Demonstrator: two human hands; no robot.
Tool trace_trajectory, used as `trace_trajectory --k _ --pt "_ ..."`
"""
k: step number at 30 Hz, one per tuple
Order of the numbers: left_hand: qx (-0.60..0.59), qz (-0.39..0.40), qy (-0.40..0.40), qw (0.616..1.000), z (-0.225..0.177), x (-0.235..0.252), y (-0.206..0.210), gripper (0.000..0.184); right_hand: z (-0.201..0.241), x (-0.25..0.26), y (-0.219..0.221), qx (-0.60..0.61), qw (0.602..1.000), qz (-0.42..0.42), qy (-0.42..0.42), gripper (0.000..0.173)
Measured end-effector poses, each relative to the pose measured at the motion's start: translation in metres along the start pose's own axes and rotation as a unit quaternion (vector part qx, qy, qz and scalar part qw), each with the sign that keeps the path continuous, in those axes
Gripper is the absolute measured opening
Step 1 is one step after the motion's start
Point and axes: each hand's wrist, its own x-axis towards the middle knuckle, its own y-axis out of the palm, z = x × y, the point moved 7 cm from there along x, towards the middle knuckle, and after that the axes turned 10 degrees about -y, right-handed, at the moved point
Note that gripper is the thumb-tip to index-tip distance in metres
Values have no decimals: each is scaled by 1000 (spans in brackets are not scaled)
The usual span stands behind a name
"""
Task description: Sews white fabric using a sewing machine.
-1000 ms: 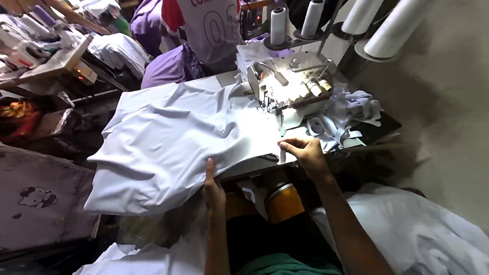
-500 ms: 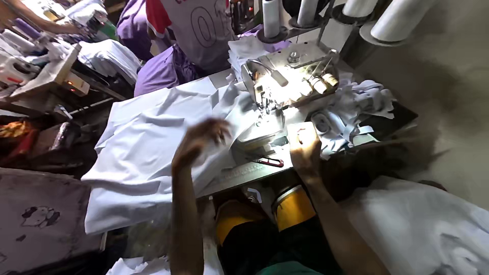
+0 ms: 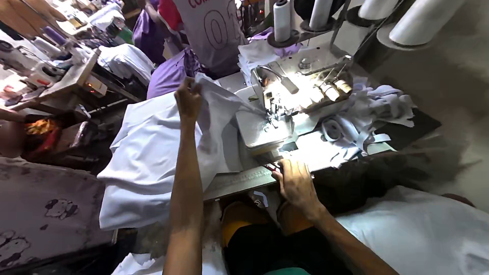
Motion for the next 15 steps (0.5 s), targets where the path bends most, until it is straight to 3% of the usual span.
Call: trace_trajectory --k 5,8,10,12,13,15 --pt "-13 -51 42 998 24 -25 -74 37 8 -2 -10 -31 998 44 -14 28" --pt "-28 -57 74 995 25 -54 -113 34 6 -8 -39 160 979 122 22 36" --pt "-22 -54 91 994 18 -75 -133 32 6 -4 -51 400 897 165 93 42" --pt "-25 -58 112 992 10 -93 -146 30 16 13 -51 610 758 166 163 42" --pt "-27 -61 117 991 7 -100 -150 30 21 24 -50 656 715 153 187 43" --pt "-22 -65 127 989 -1 -113 -156 28 29 51 -44 691 680 132 205 45"
